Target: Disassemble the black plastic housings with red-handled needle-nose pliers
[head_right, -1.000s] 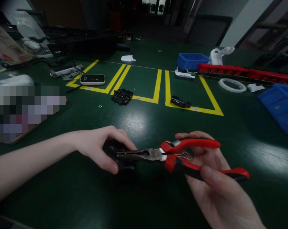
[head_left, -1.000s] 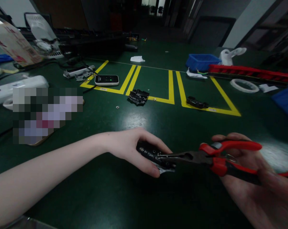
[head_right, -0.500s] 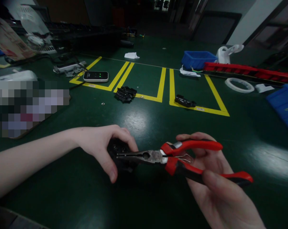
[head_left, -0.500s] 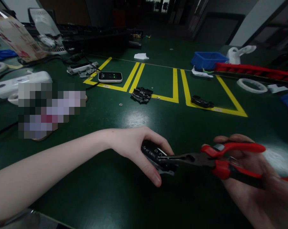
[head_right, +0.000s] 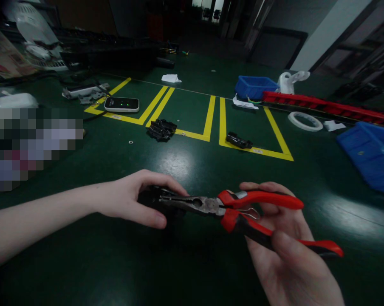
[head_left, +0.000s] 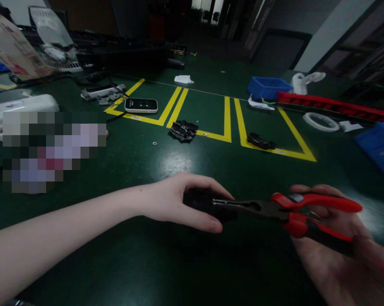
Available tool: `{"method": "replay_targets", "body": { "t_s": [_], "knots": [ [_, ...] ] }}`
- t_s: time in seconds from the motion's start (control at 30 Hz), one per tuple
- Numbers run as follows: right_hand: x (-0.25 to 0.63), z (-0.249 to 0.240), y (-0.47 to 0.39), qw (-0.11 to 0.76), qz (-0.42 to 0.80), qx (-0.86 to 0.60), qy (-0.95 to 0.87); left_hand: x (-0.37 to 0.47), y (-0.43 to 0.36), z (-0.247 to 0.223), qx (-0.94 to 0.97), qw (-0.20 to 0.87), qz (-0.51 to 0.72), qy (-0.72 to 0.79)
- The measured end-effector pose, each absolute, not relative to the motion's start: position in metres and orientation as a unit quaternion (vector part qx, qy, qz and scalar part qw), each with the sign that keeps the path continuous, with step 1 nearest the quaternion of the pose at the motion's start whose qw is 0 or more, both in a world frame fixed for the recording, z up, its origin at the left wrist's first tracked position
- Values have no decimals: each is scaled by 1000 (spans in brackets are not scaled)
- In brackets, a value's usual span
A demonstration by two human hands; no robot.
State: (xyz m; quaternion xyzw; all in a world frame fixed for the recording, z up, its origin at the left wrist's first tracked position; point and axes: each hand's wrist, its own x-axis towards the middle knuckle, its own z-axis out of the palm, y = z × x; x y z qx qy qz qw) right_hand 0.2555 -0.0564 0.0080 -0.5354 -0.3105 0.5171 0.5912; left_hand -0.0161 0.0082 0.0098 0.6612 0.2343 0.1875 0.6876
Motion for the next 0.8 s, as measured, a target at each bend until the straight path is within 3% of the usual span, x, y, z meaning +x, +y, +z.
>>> {"method": "replay_targets", "body": {
  "t_s": [0.23,0.63,0.8],
  "knots": [
    [262,8,-59,607,470,-550,-330,-8,-9,12,600,721,204,282],
    [262,13,-60,622,401,-620,-260,1,-21,6,726,544,284,311],
    [258,10,-59,611,450,-593,-270,1,-22,3,760,482,296,319]
  ]
}}
